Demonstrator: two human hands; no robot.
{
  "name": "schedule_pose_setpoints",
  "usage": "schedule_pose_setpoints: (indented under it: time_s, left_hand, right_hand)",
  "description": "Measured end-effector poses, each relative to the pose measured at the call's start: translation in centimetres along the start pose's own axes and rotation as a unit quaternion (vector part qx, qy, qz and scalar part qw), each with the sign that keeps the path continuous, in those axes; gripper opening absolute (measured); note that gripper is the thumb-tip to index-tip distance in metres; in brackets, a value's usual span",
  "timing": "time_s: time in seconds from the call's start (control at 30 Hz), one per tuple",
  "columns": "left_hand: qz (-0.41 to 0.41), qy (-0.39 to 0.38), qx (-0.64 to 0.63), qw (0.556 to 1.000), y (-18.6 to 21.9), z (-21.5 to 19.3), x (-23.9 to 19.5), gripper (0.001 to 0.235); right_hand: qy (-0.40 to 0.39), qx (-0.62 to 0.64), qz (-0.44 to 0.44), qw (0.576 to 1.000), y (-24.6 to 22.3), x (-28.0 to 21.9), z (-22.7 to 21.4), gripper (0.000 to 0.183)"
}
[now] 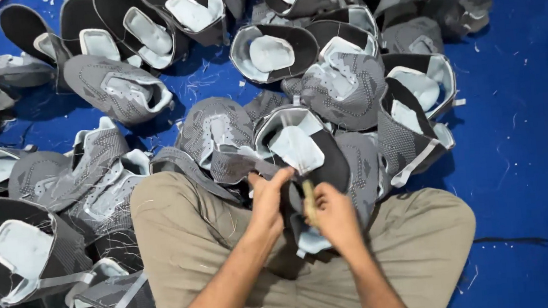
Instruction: The person trims excess material from semi-finished shoe uppers using scissors.
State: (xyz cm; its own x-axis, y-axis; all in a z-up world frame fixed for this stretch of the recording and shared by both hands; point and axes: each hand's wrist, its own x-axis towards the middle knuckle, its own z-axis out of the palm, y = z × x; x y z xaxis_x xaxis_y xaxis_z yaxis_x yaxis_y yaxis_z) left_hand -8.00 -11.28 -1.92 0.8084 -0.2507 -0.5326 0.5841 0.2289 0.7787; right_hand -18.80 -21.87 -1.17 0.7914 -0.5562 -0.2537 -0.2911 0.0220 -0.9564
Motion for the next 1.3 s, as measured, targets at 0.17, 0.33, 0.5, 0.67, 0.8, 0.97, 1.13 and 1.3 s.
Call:
schedule_pose_setpoints:
  time_s: [0.17,0.33,0.5,0.67,0.8,0.97,1.13,1.3]
  left_hand:
    - [0.105,-0.024,0.058,0.992,1.8,-4.4,-1.9,0.034]
    - [0.366,0.003,0.283,0.886,12.2,-6.0,-9.2,0.038]
    - [0.423,0.124,0.369,0.818,14.1,-9.6,-7.1,0.036]
    - [0.35,0.13,0.285,0.883,10.8,-12.9,-1.2,0.043]
    - [0.414,0.091,0.192,0.885,9.6,-13.9,-0.2,0.046]
    - [0.43,0.059,0.126,0.892,9.2,-14.2,-0.3,0.042]
    - [0.421,0.065,0.075,0.902,9.7,-14.2,-0.9,0.041]
    - [0.446,0.067,0.092,0.888,8.3,-15.5,-0.3,0.04]
  right_hand:
    - [-0.009,-0.071,-0.018,0.997,-0.9,-1.2,1.4,0.017]
    - [-0.131,0.171,0.011,0.977,-4.2,-4.8,2.6,0.017]
    - [-0.158,0.126,-0.034,0.979,-2.5,-6.4,4.9,0.021]
    - [-0.172,0.143,0.036,0.974,-1.0,-6.0,6.3,0.022]
    - [-0.198,0.165,0.069,0.964,-0.8,-7.2,6.8,0.023]
    - [-0.265,0.175,0.095,0.943,-0.6,-9.2,8.1,0.027]
    - [-0.299,0.101,0.053,0.947,-0.2,-9.1,9.1,0.035]
    - [-0.259,0.114,0.089,0.955,-1.0,-5.4,11.3,0.036]
